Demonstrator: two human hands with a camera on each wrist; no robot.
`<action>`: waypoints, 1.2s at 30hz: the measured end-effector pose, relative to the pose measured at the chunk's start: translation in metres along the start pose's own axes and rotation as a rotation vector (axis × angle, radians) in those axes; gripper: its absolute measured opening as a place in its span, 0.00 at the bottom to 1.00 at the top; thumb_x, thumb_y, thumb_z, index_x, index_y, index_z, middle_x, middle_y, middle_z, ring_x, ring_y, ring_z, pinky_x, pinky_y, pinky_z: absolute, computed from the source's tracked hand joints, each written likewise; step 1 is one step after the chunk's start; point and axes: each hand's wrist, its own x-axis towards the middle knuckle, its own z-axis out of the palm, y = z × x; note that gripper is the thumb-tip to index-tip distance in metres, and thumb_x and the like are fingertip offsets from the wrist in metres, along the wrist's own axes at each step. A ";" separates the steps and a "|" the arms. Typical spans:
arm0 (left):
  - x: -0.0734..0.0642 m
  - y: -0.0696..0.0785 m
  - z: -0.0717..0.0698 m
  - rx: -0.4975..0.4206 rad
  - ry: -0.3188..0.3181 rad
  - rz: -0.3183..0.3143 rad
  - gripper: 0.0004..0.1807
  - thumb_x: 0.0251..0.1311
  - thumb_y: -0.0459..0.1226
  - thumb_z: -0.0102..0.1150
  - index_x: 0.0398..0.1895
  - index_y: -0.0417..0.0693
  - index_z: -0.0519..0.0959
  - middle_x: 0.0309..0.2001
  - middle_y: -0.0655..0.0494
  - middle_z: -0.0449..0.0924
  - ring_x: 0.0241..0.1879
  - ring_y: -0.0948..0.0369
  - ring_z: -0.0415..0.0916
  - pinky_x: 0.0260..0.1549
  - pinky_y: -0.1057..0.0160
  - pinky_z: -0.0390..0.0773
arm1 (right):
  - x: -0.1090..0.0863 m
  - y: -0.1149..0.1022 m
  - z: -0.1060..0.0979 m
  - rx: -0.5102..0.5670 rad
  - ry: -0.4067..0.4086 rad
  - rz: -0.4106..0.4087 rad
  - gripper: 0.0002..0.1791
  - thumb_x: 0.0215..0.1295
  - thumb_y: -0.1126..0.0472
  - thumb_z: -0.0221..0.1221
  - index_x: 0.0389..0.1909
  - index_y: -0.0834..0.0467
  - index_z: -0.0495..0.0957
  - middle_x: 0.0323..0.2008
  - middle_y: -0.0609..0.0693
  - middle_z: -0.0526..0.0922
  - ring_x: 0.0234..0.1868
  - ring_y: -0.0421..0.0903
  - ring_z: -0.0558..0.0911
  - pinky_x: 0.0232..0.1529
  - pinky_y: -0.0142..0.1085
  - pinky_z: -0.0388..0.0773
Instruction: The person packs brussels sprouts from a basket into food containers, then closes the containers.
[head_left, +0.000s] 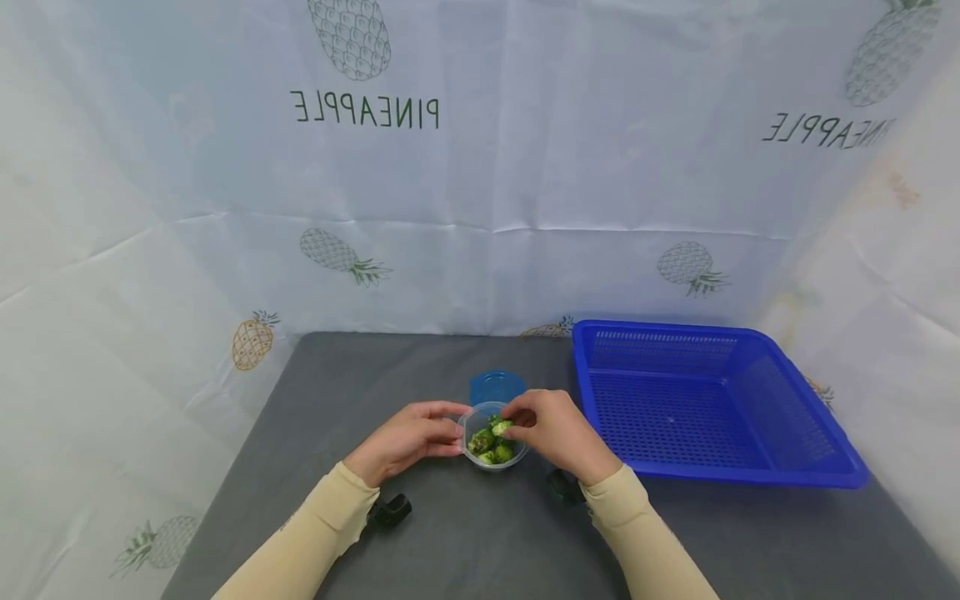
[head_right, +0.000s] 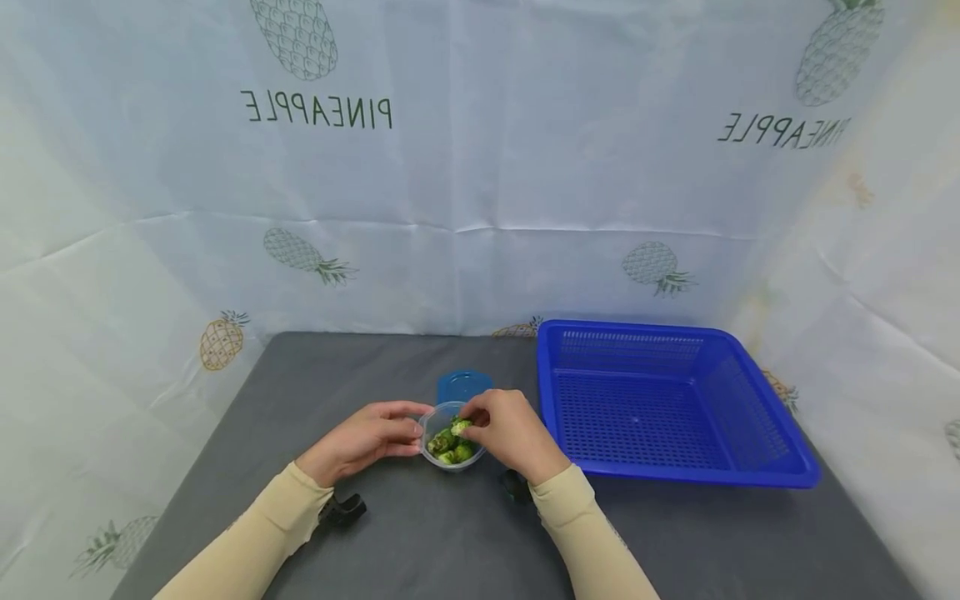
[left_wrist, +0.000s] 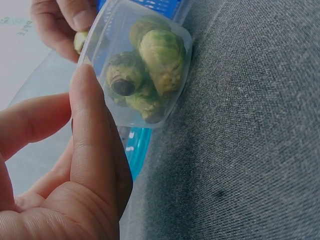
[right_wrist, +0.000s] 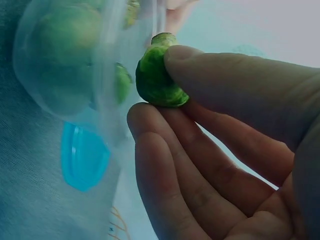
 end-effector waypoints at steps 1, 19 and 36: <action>0.000 -0.001 0.000 0.002 -0.001 0.004 0.29 0.76 0.35 0.62 0.78 0.38 0.71 0.54 0.43 0.81 0.44 0.61 0.86 0.53 0.61 0.91 | 0.000 0.001 0.002 -0.001 0.001 0.003 0.08 0.68 0.62 0.74 0.47 0.52 0.92 0.40 0.43 0.90 0.37 0.36 0.86 0.41 0.33 0.88; 0.001 0.000 0.000 0.004 0.000 0.003 0.29 0.76 0.34 0.61 0.78 0.39 0.72 0.56 0.41 0.80 0.44 0.61 0.85 0.52 0.62 0.91 | 0.001 0.005 0.003 0.001 0.037 0.008 0.09 0.70 0.61 0.72 0.49 0.54 0.92 0.42 0.44 0.90 0.40 0.37 0.87 0.44 0.37 0.89; 0.004 0.031 -0.021 0.146 0.120 -0.034 0.29 0.82 0.41 0.57 0.78 0.35 0.71 0.69 0.33 0.76 0.60 0.46 0.84 0.63 0.53 0.87 | 0.060 -0.015 -0.058 0.022 -0.124 0.203 0.20 0.82 0.49 0.59 0.60 0.57 0.87 0.54 0.55 0.90 0.55 0.53 0.89 0.59 0.52 0.87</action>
